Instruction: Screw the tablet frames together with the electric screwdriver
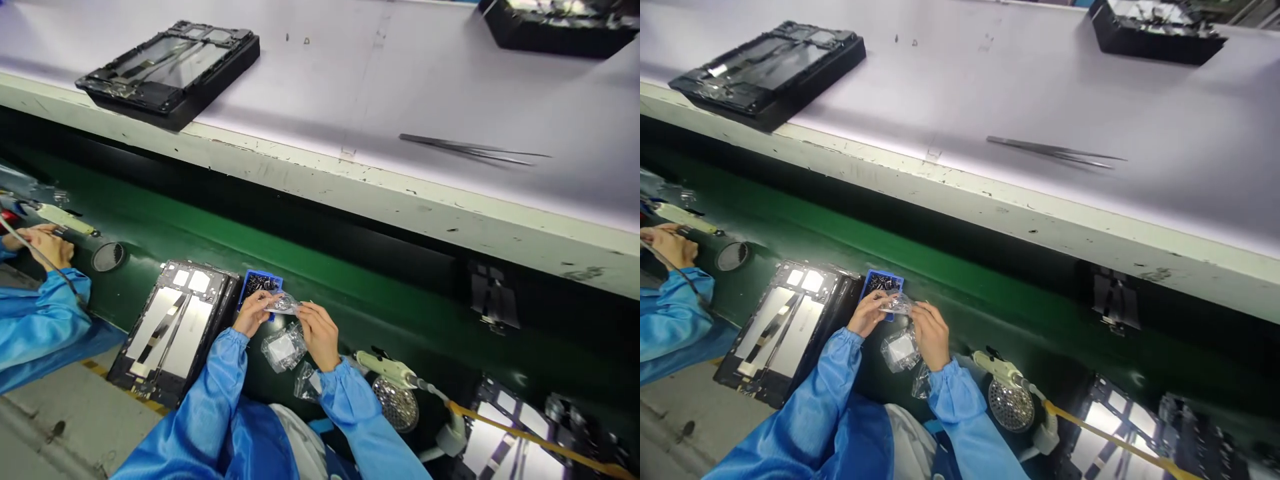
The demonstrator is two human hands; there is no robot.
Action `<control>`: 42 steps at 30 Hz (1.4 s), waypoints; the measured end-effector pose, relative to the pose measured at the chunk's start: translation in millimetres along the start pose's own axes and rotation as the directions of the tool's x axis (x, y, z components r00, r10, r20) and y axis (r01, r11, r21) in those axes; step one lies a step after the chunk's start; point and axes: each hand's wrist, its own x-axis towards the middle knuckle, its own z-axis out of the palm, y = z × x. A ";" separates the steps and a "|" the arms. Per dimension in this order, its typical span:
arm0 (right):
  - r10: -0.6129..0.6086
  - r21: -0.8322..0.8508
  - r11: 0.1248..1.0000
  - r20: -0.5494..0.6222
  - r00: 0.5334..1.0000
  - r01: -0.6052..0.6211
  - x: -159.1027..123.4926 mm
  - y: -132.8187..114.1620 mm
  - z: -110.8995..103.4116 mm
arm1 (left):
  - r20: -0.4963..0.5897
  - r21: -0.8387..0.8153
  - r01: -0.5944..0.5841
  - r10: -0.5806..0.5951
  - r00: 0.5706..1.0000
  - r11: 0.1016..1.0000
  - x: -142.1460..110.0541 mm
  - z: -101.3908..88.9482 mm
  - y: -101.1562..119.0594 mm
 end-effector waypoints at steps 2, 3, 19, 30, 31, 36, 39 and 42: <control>0.009 0.001 1.000 -0.010 1.000 -0.009 -0.8 0.1 -3.0 | 0.036 0.005 0.059 -0.059 0.998 0.998 0.7 3.0 -0.2; 0.014 0.003 1.000 -0.016 1.000 -0.014 -0.7 0.1 -4.4 | 0.064 0.007 0.084 -0.084 0.994 0.996 1.0 4.4 -0.7; 0.169 0.015 0.986 -0.102 0.980 -0.168 -0.9 2.6 -15.4 | 0.231 0.384 0.092 -0.192 0.954 0.919 -0.9 21.4 -1.4; 0.319 -0.031 0.942 -0.213 0.923 -0.333 -32.2 -12.4 -37.6 | 0.145 0.689 -0.140 0.054 0.988 0.711 -19.3 21.4 7.8; 0.334 -0.039 0.935 -0.229 0.914 -0.351 -35.5 -12.6 -37.7 | 0.152 0.701 -0.137 0.042 0.988 0.700 -20.7 23.6 8.1; 0.405 -0.061 0.890 -0.346 0.846 -0.451 -39.9 -1.2 -47.0 | 0.166 0.722 -0.154 0.047 0.985 0.674 -28.1 21.7 18.3; 0.459 -0.037 0.862 -0.363 0.811 -0.505 -42.4 1.2 -59.3 | 0.094 0.801 -0.169 0.159 0.983 0.575 -21.1 8.8 23.9; 0.528 -0.013 0.823 -0.351 0.773 -0.568 -57.0 -11.5 -71.3 | -0.007 0.892 -0.173 0.396 0.918 0.418 -2.0 -3.3 19.6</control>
